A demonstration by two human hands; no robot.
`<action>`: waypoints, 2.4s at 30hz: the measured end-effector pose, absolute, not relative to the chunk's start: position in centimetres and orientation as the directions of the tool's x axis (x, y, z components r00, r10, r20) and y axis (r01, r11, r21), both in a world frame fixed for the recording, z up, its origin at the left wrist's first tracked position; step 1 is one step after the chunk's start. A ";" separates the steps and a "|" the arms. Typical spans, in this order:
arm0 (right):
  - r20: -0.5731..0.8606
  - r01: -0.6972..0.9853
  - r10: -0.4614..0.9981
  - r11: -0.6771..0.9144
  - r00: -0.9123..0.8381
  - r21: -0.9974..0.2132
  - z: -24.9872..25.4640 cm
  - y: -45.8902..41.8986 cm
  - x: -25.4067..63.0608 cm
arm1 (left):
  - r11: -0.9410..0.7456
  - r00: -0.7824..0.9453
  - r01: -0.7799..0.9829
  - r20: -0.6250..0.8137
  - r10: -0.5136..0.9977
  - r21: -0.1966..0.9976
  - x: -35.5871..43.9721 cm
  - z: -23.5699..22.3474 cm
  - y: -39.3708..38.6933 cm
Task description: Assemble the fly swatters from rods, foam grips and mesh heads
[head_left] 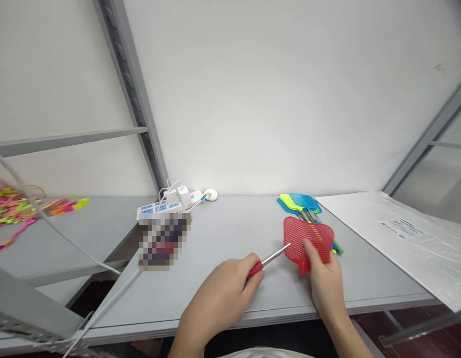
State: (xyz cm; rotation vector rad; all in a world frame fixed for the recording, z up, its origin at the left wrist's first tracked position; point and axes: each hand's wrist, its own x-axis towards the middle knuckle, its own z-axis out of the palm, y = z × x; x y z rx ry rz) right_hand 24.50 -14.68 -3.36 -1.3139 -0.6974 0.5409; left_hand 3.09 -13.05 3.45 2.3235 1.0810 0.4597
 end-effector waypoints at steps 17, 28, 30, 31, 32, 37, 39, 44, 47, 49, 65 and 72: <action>-0.030 -0.375 0.534 0.551 0.845 -0.745 -3.0 -16.1 25.9 | -0.649 0.712 0.576 0.085 0.697 0.497 10.5 -0.5 -13.1; -0.038 -0.424 0.617 0.493 0.786 -0.760 -3.4 -15.8 26.0 | -0.603 0.702 0.571 0.049 0.710 0.557 8.9 0.7 -11.8; -0.020 -0.407 0.617 0.494 0.787 -0.769 -3.4 -15.7 26.0 | -0.609 0.701 0.574 0.056 0.711 0.547 8.9 0.7 -11.9; -0.012 -0.397 0.612 0.496 0.790 -0.772 -3.5 -15.7 26.0 | -0.614 0.703 0.573 0.060 0.709 0.543 8.9 0.7 -11.9; -0.006 -0.388 0.606 0.501 0.795 -0.774 -3.5 -15.7 25.9 | -0.619 0.705 0.570 0.065 0.706 0.541 8.9 0.6 -11.9; 0.016 -0.359 0.587 0.516 0.810 -0.778 -3.5 -15.8 25.8 | -0.622 0.702 0.572 0.072 0.708 0.535 9.0 0.5 -11.9; 0.018 -0.358 0.587 0.518 0.810 -0.777 -3.5 -15.8 25.8 | -0.627 0.705 0.573 0.073 0.705 0.528 9.0 0.4 -11.9; 0.016 -0.357 0.587 0.513 0.809 -0.780 -3.3 -15.9 25.7 | -0.643 0.713 0.576 0.076 0.697 0.505 9.1 0.4 -11.9; 0.021 -0.358 0.603 0.500 0.797 -0.788 -3.4 -15.9 25.7 | -0.643 0.707 0.584 0.079 0.703 0.496 9.0 0.3 -11.9; 0.029 -0.368 0.623 0.497 0.781 -0.786 -3.5 -15.8 25.7 | -0.637 0.699 0.589 0.082 0.710 0.497 8.9 0.2 -11.9; 0.103 -0.374 0.833 0.351 0.544 -0.858 0.0 -20.3 23.3 | -0.461 0.775 0.399 -0.023 0.631 0.792 5.5 3.2 -13.4; 0.146 -0.192 0.909 0.235 0.389 -0.953 -1.5 -20.8 22.0 | -0.513 0.737 0.464 0.007 0.676 0.722 3.7 5.1 -14.8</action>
